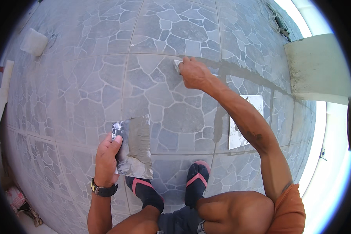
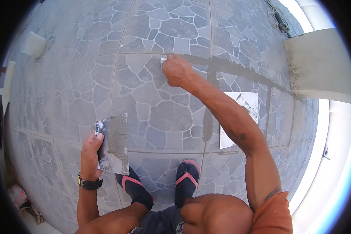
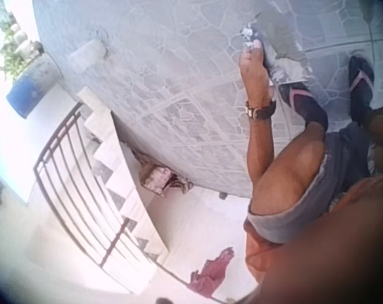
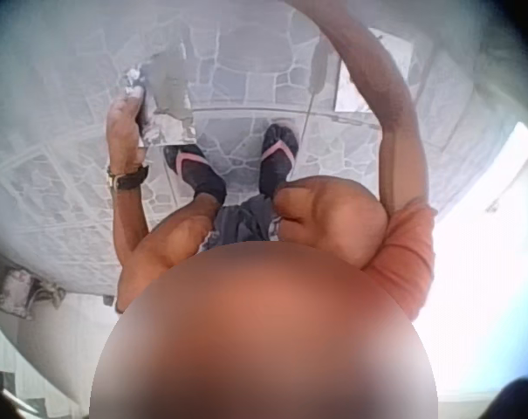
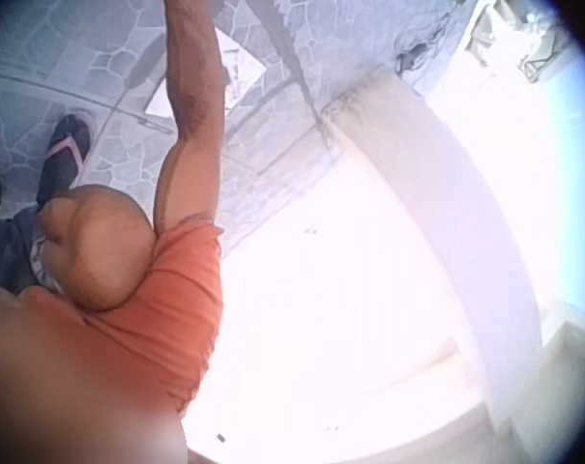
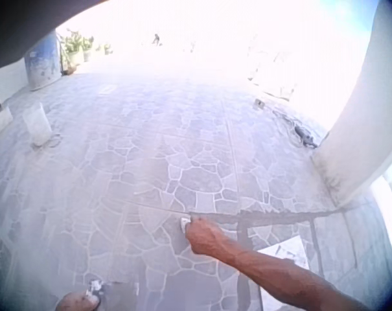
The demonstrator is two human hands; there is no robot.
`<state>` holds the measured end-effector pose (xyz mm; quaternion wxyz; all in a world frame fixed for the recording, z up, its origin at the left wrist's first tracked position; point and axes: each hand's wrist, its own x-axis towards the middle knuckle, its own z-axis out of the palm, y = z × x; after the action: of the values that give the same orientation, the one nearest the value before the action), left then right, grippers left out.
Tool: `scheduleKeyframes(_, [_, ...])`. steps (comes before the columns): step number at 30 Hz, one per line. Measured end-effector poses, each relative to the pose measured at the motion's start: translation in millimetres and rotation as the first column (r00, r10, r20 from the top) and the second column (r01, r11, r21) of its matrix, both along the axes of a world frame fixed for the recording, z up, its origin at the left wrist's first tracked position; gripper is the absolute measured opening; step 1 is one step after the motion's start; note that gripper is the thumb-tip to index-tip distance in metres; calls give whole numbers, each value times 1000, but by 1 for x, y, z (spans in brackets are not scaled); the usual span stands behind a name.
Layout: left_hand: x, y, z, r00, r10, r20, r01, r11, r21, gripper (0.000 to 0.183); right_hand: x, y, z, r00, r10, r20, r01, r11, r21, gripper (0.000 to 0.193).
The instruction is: Apply grout or cement to the gaps between floor tiles using putty knives.
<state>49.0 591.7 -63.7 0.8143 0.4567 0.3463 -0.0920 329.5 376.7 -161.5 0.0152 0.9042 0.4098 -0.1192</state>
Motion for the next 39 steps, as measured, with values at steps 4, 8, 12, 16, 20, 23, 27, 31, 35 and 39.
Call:
scheduleKeyframes(4, [-8,2,-5,1000,-15,18,14,1000,9,23,-25,0,13,996,-78,-53,83,990,112,21])
scheduleKeyframes(8, [-12,3,-7,999,7,35,-7,1000,-3,22,-41,-5,30,992,-113,-58,123,969,214,19])
scheduleKeyframes(12, [-5,2,0,998,-36,45,34,998,48,22,-43,-5,45,982,-159,-102,182,945,273,16])
scheduleKeyframes(16, [4,2,19,996,-18,93,10,997,78,23,-25,10,73,985,-121,-124,154,941,300,19])
scheduleKeyframes(20, [45,19,63,977,-45,206,4,980,198,25,23,55,123,990,-124,-73,143,903,405,22])
scheduleKeyframes(23, [101,45,113,922,-37,384,-49,976,210,27,48,85,168,959,-201,-199,251,930,269,26])
scheduleKeyframes(27, [192,40,210,808,-182,560,-10,947,322,20,68,79,180,867,-391,-309,494,761,421,24])
scheduleKeyframes(31, [240,52,235,780,-126,612,-158,908,389,17,36,84,153,677,-420,-605,731,480,485,29])
scheduleKeyframes(35, [256,42,159,815,197,544,-272,960,61,20,19,69,118,664,-455,-593,734,545,405,33])
scheduleKeyframes(39, [246,25,87,876,80,476,-179,970,166,22,39,30,106,774,-467,-427,628,653,424,49])
